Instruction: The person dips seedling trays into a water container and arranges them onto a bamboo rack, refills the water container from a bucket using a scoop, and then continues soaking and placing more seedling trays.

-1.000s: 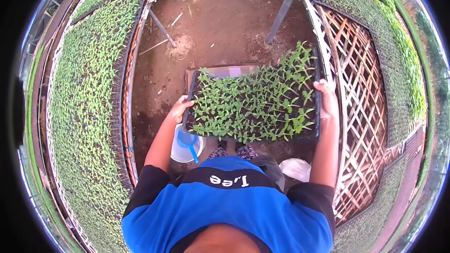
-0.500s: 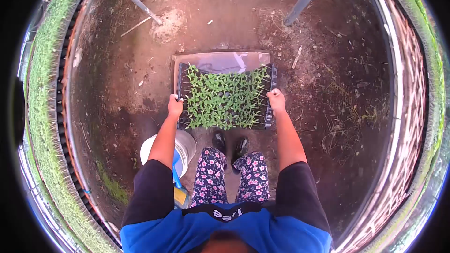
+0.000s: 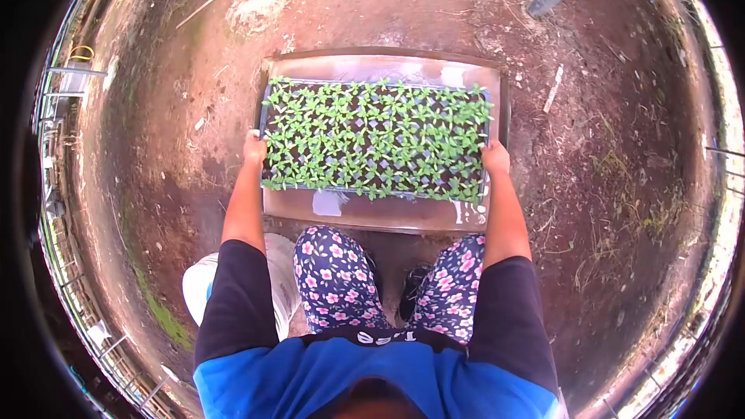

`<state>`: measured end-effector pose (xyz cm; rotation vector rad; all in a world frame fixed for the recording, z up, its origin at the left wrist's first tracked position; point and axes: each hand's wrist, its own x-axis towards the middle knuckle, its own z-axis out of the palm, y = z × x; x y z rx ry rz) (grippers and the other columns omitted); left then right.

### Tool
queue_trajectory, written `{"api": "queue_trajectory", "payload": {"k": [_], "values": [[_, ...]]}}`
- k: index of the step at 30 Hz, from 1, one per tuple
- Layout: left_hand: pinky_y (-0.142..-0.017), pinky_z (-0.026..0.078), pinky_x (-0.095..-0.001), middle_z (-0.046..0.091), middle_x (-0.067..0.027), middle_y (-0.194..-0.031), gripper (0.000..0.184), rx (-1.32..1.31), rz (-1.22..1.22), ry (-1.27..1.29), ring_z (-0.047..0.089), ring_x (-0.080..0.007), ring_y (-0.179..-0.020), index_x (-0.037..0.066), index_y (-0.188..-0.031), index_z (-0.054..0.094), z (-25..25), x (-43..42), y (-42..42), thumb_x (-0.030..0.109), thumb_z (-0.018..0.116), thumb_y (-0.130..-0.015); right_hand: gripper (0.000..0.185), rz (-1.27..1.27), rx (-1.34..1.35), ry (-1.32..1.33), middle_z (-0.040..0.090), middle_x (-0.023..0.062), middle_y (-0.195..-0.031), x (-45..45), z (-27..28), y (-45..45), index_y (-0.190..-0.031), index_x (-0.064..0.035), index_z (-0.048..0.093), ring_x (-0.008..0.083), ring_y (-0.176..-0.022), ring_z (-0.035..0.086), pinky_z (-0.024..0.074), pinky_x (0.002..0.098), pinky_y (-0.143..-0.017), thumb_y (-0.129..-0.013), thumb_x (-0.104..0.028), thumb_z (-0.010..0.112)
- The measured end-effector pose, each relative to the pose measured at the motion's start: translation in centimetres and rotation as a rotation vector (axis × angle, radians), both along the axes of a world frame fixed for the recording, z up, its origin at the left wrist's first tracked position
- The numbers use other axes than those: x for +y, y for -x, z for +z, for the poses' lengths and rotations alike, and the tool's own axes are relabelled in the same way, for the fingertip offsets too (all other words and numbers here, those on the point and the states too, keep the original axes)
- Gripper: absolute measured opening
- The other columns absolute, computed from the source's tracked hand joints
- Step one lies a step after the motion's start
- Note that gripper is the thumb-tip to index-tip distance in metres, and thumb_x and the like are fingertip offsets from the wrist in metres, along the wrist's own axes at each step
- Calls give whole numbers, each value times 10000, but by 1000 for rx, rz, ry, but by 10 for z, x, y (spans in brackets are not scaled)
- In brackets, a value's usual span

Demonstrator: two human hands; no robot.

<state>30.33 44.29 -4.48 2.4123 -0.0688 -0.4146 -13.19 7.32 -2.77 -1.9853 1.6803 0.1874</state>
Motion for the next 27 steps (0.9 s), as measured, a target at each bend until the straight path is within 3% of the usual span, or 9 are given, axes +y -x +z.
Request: {"api": "queue_trajectory", "payload": {"k": [1, 4, 7, 10, 14, 19, 23, 27], "values": [[-661, 410, -301, 562, -72, -742, 143, 67, 33, -54, 536, -183, -693, 74, -824, 506, 2, -2, 1, 94, 588, -709, 207, 16, 43, -5, 575, 187, -851, -2, -13, 5, -806, -80, 532, 357, -834, 539, 416, 409, -728, -695, -254, 522], [-730, 412, -351, 587, -134, -845, 195, 24, 20, -216, 560, -271, -816, 79, -872, 533, -9, 0, -1, 208, 558, -728, 165, 6, -14, 94, 552, 146, -626, -3, -44, 22, -754, -52, 538, 316, -625, 558, 440, 375, -619, -701, -207, 516], [-790, 402, -348, 571, -167, -949, 293, 62, -19, -206, 533, -292, -927, 88, -1008, 536, -23, 10, -2, 176, 510, -730, 143, -103, -190, -192, 582, 118, -650, -8, -58, 38, -746, -63, 564, 281, -638, 584, 447, 363, -611, -703, -190, 515], [-807, 401, -346, 572, -160, -952, 327, -61, -42, -235, 532, -289, -926, 88, -1046, 516, -30, 21, -1, 138, 486, -725, 145, -10, -45, -53, 611, 109, -724, -17, -75, 61, -788, -85, 596, 252, -705, 599, 453, 345, -643, -699, -180, 533], [-772, 417, -354, 577, -145, -942, 311, -30, 10, -241, 545, -284, -894, 101, -1043, 518, 5, 18, 8, 161, 475, -741, 260, 18, 124, -29, 587, 145, -921, -5, -15, 47, -950, -148, 595, 294, -899, 550, 423, 370, -781, -702, -194, 534], [-742, 429, -353, 587, -146, -903, 294, -19, -19, -101, 560, -279, -855, 114, -1035, 523, -47, 47, -23, 194, 458, -759, 275, -2, 179, 5, 565, 162, -964, 9, 12, 39, -968, -161, 586, 310, -926, 534, 417, 383, -801, -721, -213, 476], [-755, 420, -316, 593, -127, -921, 295, -26, -25, -56, 565, -234, -857, 83, -1029, 541, -29, 42, -17, 224, 470, -779, 265, 10, 124, 0, 584, 138, -930, 12, -12, 43, -958, -121, 589, 282, -904, 547, 426, 352, -788, -715, -188, 510], [-749, 398, -317, 579, -129, -928, 374, 117, 39, 19, 537, -210, -845, 33, -1006, 539, -17, 37, -14, 347, 464, -818, 257, 38, 29, -20, 568, 153, -947, 14, -28, 44, -944, -155, 588, 309, -912, 533, 424, 381, -782, -722, -188, 463]]}}
